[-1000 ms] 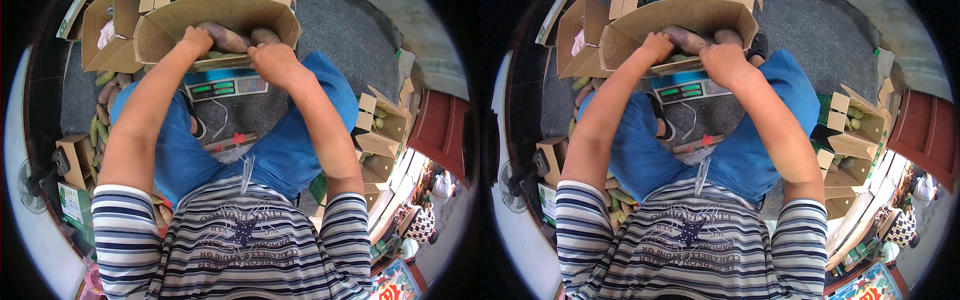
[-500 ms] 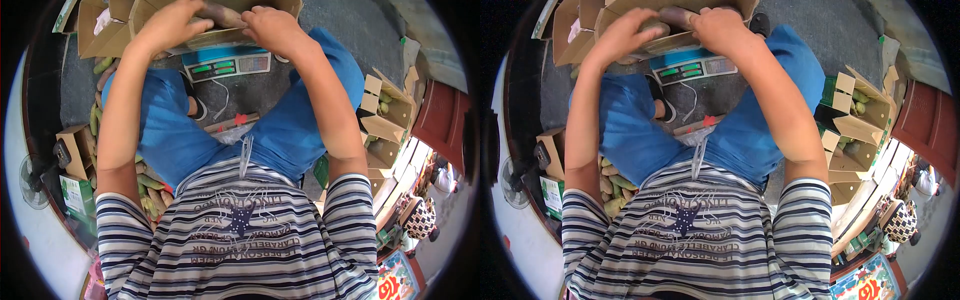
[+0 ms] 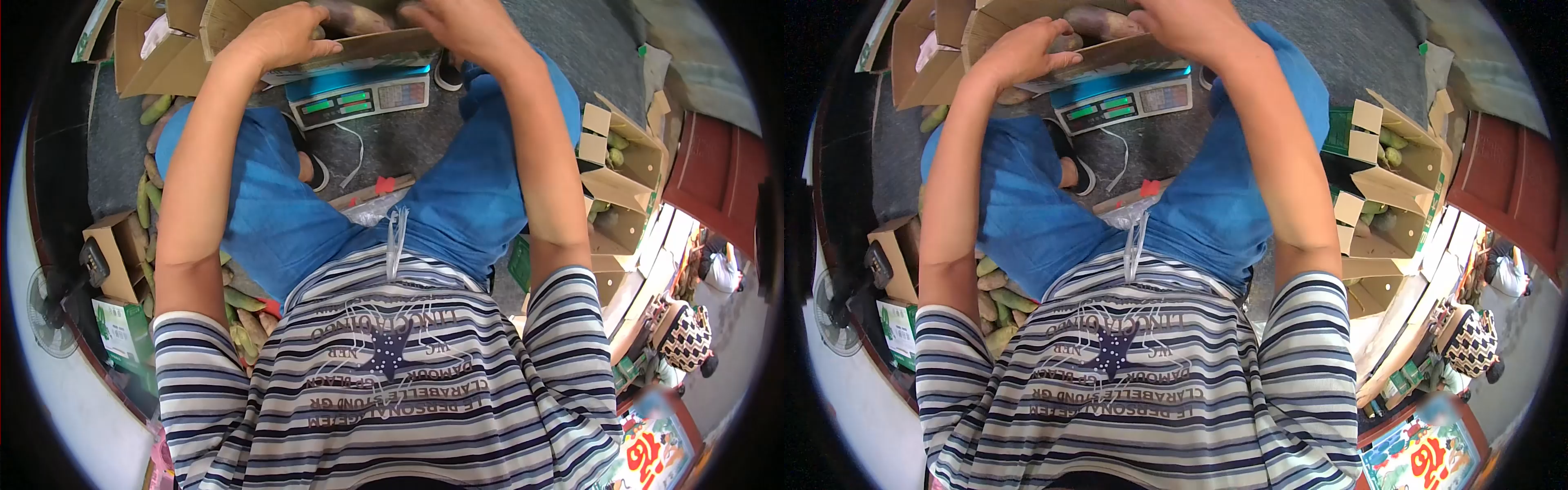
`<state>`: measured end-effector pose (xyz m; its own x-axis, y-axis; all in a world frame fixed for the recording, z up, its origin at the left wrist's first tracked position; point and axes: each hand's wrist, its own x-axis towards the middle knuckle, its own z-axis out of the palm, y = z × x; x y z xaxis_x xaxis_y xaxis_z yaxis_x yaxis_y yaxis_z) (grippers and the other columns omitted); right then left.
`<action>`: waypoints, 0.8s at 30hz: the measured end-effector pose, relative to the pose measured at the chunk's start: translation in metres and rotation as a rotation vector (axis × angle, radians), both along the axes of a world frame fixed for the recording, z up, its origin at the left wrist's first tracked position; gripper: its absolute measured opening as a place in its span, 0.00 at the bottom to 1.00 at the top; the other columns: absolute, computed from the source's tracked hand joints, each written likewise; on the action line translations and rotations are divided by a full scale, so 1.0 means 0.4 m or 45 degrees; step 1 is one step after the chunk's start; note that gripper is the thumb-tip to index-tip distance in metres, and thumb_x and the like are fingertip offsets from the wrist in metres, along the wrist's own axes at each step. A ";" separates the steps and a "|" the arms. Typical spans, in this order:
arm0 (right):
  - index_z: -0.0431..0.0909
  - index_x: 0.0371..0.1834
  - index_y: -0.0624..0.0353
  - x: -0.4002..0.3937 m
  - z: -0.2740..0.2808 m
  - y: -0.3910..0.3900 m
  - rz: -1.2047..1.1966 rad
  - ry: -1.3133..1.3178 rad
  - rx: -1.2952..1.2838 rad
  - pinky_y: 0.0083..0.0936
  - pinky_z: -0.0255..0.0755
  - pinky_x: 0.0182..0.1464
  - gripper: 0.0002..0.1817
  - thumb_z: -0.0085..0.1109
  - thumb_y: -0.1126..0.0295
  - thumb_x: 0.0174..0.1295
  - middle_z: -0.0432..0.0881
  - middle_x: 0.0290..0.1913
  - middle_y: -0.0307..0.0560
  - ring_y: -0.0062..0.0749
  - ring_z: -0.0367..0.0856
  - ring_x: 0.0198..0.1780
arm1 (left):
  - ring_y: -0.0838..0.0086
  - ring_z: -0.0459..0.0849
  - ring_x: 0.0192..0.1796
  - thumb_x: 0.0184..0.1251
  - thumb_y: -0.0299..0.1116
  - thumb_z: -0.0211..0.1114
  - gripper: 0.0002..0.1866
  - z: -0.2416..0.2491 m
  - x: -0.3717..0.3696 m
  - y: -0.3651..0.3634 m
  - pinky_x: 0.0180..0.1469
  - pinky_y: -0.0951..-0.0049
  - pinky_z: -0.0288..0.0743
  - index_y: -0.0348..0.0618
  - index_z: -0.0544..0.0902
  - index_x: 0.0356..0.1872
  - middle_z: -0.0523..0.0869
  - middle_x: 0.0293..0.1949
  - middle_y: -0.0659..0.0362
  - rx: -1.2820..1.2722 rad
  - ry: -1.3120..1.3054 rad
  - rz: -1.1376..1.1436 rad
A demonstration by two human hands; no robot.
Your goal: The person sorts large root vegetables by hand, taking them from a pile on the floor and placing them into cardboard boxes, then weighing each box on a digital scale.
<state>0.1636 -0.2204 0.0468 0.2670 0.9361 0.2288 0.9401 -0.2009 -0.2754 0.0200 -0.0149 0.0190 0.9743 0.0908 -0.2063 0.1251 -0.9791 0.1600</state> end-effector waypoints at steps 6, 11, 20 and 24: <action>0.78 0.46 0.57 -0.025 0.064 -0.155 -0.242 -0.072 0.099 0.35 0.74 0.46 0.14 0.57 0.62 0.62 0.81 0.45 0.50 0.47 0.80 0.46 | 0.53 0.78 0.52 0.61 0.49 0.63 0.25 0.032 0.005 -0.027 0.53 0.58 0.71 0.42 0.76 0.53 0.79 0.48 0.47 0.017 0.064 0.009; 0.81 0.40 0.58 -0.048 -0.031 -0.248 -0.291 -0.020 0.295 0.39 0.70 0.55 0.16 0.57 0.56 0.60 0.82 0.44 0.51 0.46 0.78 0.52 | 0.52 0.77 0.52 0.62 0.47 0.63 0.25 0.024 0.019 -0.034 0.53 0.58 0.71 0.42 0.75 0.54 0.79 0.47 0.46 -0.032 0.051 -0.027; 0.78 0.46 0.56 -0.110 -0.109 -0.249 -0.506 0.304 0.811 0.40 0.66 0.59 0.17 0.56 0.58 0.60 0.78 0.50 0.47 0.46 0.73 0.56 | 0.55 0.80 0.49 0.53 0.42 0.70 0.27 0.032 0.024 -0.066 0.51 0.61 0.73 0.40 0.76 0.53 0.80 0.45 0.47 -0.177 0.134 -0.077; 0.77 0.49 0.58 -0.111 -0.146 -0.301 -0.615 0.426 0.810 0.38 0.69 0.56 0.17 0.52 0.60 0.63 0.78 0.51 0.51 0.48 0.75 0.54 | 0.54 0.79 0.52 0.56 0.41 0.68 0.26 0.022 0.020 -0.064 0.53 0.61 0.72 0.39 0.76 0.53 0.80 0.47 0.47 -0.175 0.147 -0.059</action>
<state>0.1194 -0.3407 -0.0116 0.7492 0.4236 0.5091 0.6411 -0.2709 -0.7180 0.0282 -0.0405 0.0278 0.9458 0.0095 -0.3245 0.1057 -0.9542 0.2800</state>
